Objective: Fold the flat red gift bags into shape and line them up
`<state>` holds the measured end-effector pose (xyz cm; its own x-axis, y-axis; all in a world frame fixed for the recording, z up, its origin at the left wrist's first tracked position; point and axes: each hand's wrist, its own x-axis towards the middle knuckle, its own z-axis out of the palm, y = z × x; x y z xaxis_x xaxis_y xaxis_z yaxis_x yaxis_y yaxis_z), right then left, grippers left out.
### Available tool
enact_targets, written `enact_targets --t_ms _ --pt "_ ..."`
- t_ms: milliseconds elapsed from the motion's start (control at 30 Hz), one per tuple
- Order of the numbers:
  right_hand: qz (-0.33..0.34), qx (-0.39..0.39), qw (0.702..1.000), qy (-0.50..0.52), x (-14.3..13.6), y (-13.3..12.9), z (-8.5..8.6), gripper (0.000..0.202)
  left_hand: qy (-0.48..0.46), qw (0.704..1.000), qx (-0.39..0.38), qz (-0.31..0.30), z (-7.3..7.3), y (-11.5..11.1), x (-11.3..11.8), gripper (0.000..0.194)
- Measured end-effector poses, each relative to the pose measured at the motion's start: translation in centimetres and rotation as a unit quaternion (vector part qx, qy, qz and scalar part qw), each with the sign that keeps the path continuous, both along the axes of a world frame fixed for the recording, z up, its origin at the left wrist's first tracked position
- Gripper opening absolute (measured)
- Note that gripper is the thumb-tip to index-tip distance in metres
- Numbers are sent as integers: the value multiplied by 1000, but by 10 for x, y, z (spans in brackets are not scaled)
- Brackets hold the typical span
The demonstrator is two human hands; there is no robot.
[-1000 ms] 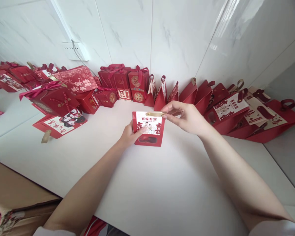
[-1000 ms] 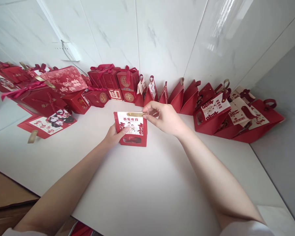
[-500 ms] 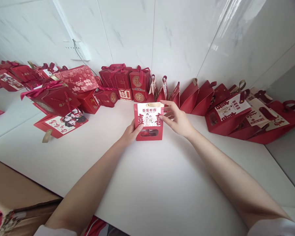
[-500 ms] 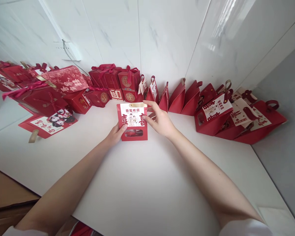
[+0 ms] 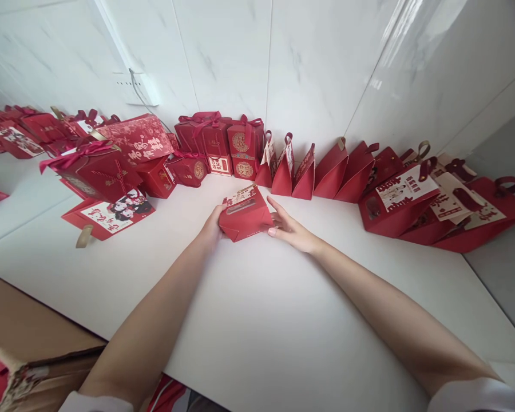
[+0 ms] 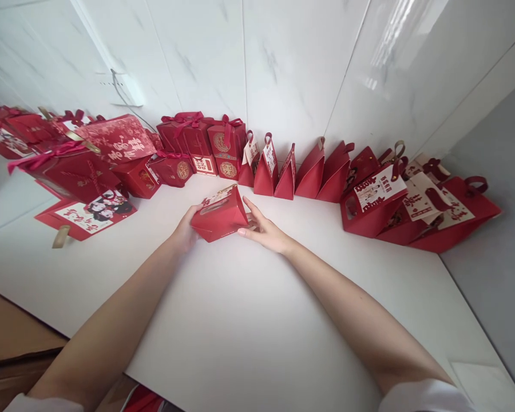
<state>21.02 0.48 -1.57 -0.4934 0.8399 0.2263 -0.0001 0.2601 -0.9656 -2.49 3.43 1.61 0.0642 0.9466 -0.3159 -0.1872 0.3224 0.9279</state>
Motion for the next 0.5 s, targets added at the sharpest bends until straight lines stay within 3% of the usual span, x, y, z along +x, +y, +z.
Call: enact_targets --t_ms 167,300,400,500 --pt "-43 39 998 31 -10 -2 -1 79 -69 994 -69 -51 8 -10 2 44" --pt "-66 70 994 44 -9 1 0 66 -50 990 -63 -119 17 -21 9 47" --pt "-72 84 994 17 -8 2 -1 60 -19 989 -45 -138 23 -26 11 47" --pt "-166 144 974 -63 -7 -2 -1 65 1 993 -13 -118 22 -25 10 48"
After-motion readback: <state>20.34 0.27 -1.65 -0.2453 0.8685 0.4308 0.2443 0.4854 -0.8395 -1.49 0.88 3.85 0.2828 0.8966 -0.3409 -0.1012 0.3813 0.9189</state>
